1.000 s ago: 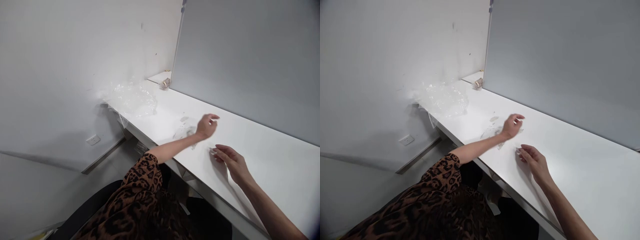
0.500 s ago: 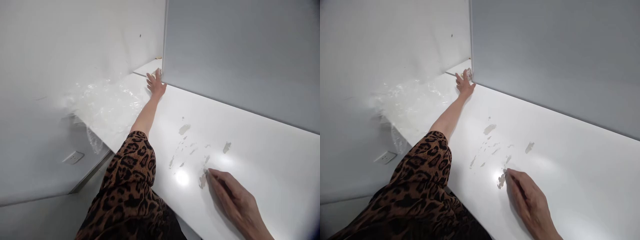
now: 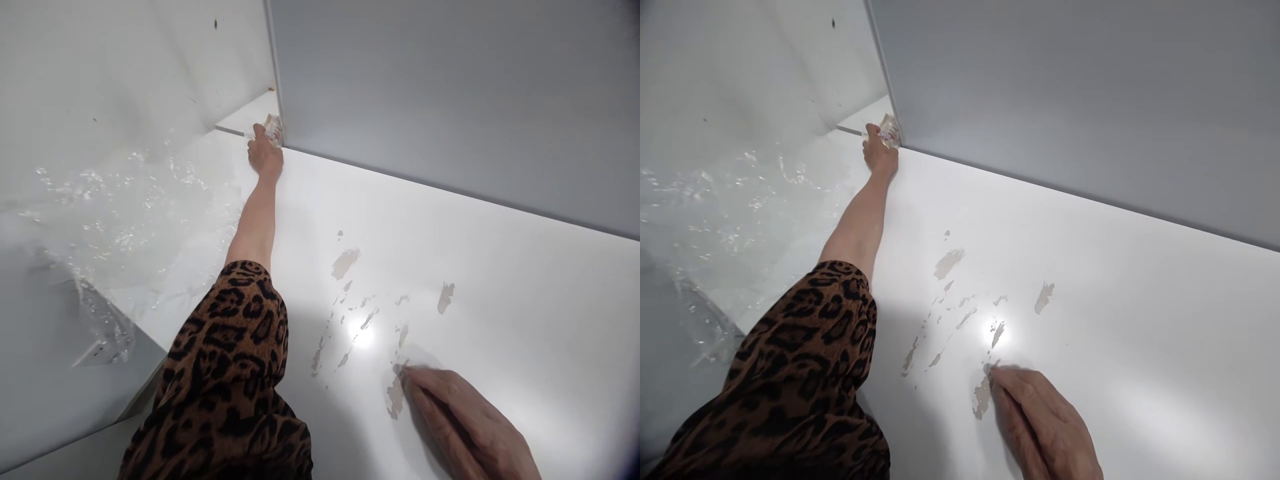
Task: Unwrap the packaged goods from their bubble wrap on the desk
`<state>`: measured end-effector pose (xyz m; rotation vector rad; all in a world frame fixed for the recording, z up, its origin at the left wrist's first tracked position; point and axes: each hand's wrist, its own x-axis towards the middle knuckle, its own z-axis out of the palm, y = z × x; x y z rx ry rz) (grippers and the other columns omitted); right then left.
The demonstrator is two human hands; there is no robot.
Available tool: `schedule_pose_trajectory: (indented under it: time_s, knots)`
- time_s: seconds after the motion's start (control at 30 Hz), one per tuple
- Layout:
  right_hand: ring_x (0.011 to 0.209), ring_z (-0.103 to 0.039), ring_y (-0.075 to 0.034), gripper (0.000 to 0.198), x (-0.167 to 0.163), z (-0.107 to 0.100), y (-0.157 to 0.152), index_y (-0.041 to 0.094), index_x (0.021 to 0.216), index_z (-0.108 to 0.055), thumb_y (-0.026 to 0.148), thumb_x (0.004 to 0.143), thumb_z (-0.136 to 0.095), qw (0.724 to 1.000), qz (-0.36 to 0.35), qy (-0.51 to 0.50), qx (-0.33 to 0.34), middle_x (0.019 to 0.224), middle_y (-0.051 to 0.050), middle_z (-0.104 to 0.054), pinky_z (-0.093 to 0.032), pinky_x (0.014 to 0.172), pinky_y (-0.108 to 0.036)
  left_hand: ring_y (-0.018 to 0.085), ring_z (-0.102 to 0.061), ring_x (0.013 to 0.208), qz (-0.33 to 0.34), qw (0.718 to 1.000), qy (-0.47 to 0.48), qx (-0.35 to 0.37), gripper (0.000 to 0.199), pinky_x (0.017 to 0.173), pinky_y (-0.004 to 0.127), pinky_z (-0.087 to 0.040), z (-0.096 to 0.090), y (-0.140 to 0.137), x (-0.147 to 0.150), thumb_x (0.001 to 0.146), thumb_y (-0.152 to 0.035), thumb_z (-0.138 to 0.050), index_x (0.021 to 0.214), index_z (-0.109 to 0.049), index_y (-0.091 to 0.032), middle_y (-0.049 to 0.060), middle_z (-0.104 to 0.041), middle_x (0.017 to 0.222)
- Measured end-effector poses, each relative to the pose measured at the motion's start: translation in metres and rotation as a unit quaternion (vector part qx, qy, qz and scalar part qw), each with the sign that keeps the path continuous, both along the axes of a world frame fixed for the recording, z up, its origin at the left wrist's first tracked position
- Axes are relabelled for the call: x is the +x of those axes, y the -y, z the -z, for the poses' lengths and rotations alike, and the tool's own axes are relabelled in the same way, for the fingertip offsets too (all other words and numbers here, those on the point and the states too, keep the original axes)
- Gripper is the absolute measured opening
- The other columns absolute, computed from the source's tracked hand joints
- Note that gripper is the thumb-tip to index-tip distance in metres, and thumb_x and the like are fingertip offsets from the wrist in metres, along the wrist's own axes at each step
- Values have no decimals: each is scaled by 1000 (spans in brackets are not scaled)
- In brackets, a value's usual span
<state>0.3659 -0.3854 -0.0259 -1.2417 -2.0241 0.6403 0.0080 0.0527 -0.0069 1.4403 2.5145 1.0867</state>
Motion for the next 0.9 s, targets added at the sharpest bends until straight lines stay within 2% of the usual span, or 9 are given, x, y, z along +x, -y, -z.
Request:
schedule_pose_trajectory:
  time_s: [0.1, 0.2, 0.3, 0.43, 0.6, 0.7, 0.8, 0.9]
  knots:
    - [87, -75, -19, 29, -2, -5, -4, 27, 125, -68, 17, 102, -53, 1000, -18, -9, 16, 106, -6, -75, -62, 67, -26, 25, -60, 127, -25, 999, -11, -19, 46, 110, 40, -44, -1, 25, 4, 100, -17, -60, 140, -38, -25, 12, -57, 138]
    - [79, -72, -15, 23, -7, -6, -7, 25, 121, -67, 18, 104, -52, 998, -19, -27, 50, 98, -4, -74, -59, 61, -24, 26, -58, 127, -27, 999, -22, -42, 48, 111, 41, -43, -2, 61, 12, 101, -19, -61, 140, -33, -22, 14, -55, 139]
    - [75, -71, -15, 21, -9, -3, -8, 24, 118, -68, 22, 106, -51, 997, -21, -35, 67, 95, -4, -74, -57, 60, -25, 27, -59, 127, 1, 998, -34, -47, 47, 110, 39, -43, -1, 102, 28, 99, -20, -64, 137, -37, -23, 13, -57, 136]
    - [76, -70, -18, 21, -8, 4, -12, 23, 113, -70, 29, 105, -51, 997, -17, -39, 68, 93, -4, -74, -56, 64, -30, 27, -62, 123, 54, 996, -44, -48, 49, 104, 38, -46, 3, 160, 64, 94, -21, -68, 137, -45, -25, 14, -61, 131]
    - [81, -70, -22, 25, -8, 7, -20, 22, 105, -71, 36, 100, -51, 998, -18, -56, 29, 95, -7, -76, -55, 72, -35, 28, -62, 124, 163, 985, -47, -31, 51, 107, 39, -46, 12, 235, 120, 91, -24, -70, 138, -50, -28, 14, -64, 129]
    - [80, -68, -22, 26, -8, 6, -25, 21, 100, -71, 37, 95, -52, 996, -14, -84, 5, 91, -7, -75, -53, 75, -37, 27, -61, 129, 215, 976, -31, -9, 48, 112, 40, -45, 13, 271, 150, 91, -32, -72, 135, -52, -28, 12, -62, 137]
    - [79, -66, -21, 28, -4, 5, -32, 20, 99, -72, 41, 90, -55, 990, 1, -142, -25, 88, -6, -74, -53, 77, -36, 25, -55, 138, 229, 972, -17, 41, 42, 122, 43, -36, 10, 294, 171, 91, -29, -73, 128, -55, -28, 9, -63, 141]
    - [72, -61, -18, 37, 5, 5, -40, 19, 98, -71, 53, 83, -65, 968, 35, -236, -81, 82, -5, -70, -51, 68, -34, 24, -53, 141, 222, 969, 15, 106, 35, 126, 47, -31, -1, 308, 187, 91, -21, -70, 123, -57, -27, 7, -66, 139]
